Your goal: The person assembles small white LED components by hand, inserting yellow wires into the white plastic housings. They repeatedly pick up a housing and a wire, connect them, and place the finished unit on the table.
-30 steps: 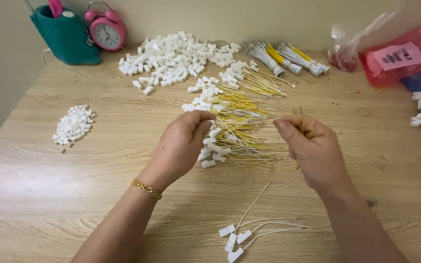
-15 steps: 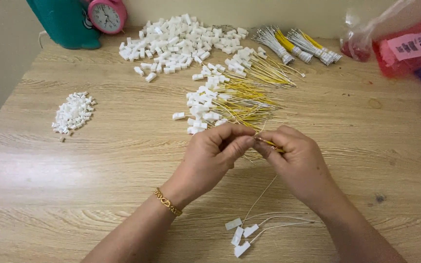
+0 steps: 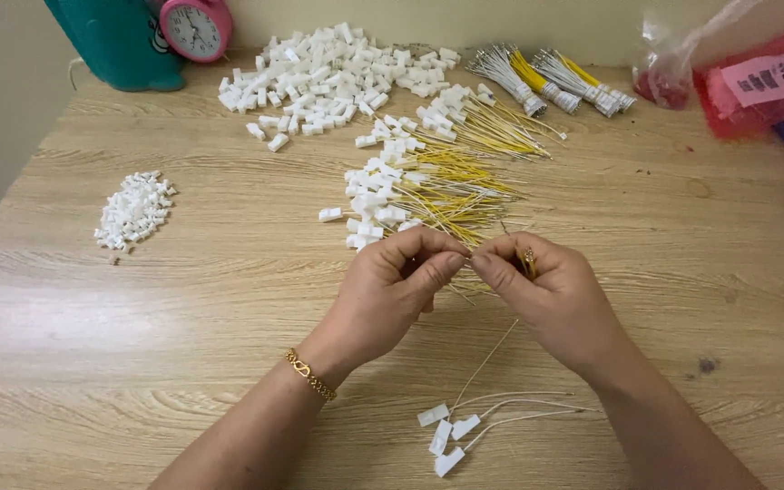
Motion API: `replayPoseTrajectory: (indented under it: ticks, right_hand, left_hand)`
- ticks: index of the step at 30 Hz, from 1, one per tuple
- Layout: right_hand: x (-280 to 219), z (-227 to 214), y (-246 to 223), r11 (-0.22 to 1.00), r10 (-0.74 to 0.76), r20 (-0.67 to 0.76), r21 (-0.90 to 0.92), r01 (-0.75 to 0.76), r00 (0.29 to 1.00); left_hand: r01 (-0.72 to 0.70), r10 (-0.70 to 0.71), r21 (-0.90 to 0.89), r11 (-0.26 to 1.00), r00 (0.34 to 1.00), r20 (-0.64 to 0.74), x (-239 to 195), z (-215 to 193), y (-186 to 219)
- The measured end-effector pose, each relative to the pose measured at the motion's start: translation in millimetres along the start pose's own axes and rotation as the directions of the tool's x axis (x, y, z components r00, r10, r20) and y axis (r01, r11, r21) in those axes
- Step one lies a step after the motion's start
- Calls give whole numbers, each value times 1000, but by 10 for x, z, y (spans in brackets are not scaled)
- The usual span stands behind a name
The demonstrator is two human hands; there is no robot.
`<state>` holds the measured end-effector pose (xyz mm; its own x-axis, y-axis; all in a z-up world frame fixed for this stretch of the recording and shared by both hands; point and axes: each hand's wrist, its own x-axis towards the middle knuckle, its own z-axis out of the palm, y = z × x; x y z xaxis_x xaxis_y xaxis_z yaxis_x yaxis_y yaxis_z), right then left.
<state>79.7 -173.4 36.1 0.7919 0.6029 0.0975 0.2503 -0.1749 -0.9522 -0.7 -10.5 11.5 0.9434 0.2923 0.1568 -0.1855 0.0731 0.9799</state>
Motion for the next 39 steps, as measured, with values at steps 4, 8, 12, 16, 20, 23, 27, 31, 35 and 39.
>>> replayPoseTrajectory:
  ticks: [4, 8, 12, 16, 20, 23, 27, 31, 35, 39]
  right_hand:
    - [-21, 35, -84, 1000, -14, -10, 10, 15, 1000]
    - [-6, 27, -17, 999, -37, -19, 26, 38, 999]
    - [-17, 41, -90, 998, -60, -37, 13, 61, 998]
    - [-18, -8, -81, 997, -79, -47, -28, 78, 996]
    - [-35, -38, -99, 986, -130, -73, -115, 121, 989]
    - [-34, -16, -115, 972, -169, -82, -181, 152, 982]
    - [-35, 8, -150, 961, -147, -58, -245, 128, 987]
    - [-50, 10, -93, 962, -122, -57, -254, 104, 991]
    - [-56, 0, -44, 988, -64, -73, -144, 53, 995]
    - [-58, 7, -107, 988, -28, -65, -155, 17, 998]
  left_hand:
    - [26, -26, -15, 1000, 1000, 4, -24, 2, 62]
    - [68, -68, -41, 997, 998, 19, -20, -14, 7]
    - [128, -125, -143, 981, 992, 33, 7, -43, -36]
    - [167, -166, -219, 961, 986, 24, 24, -109, -47]
    - [228, -230, -261, 938, 973, 22, 40, -142, -84]
    - [234, -231, -278, 932, 972, 44, 40, -134, -130]
    - [221, -206, -308, 925, 975, 81, 34, -109, -161]
    - [230, -208, -347, 909, 973, 101, 36, -129, -190]
    - [236, -208, -372, 898, 972, 114, 38, -132, -187]
    - [220, -192, -345, 912, 975, 115, 24, -128, -157]
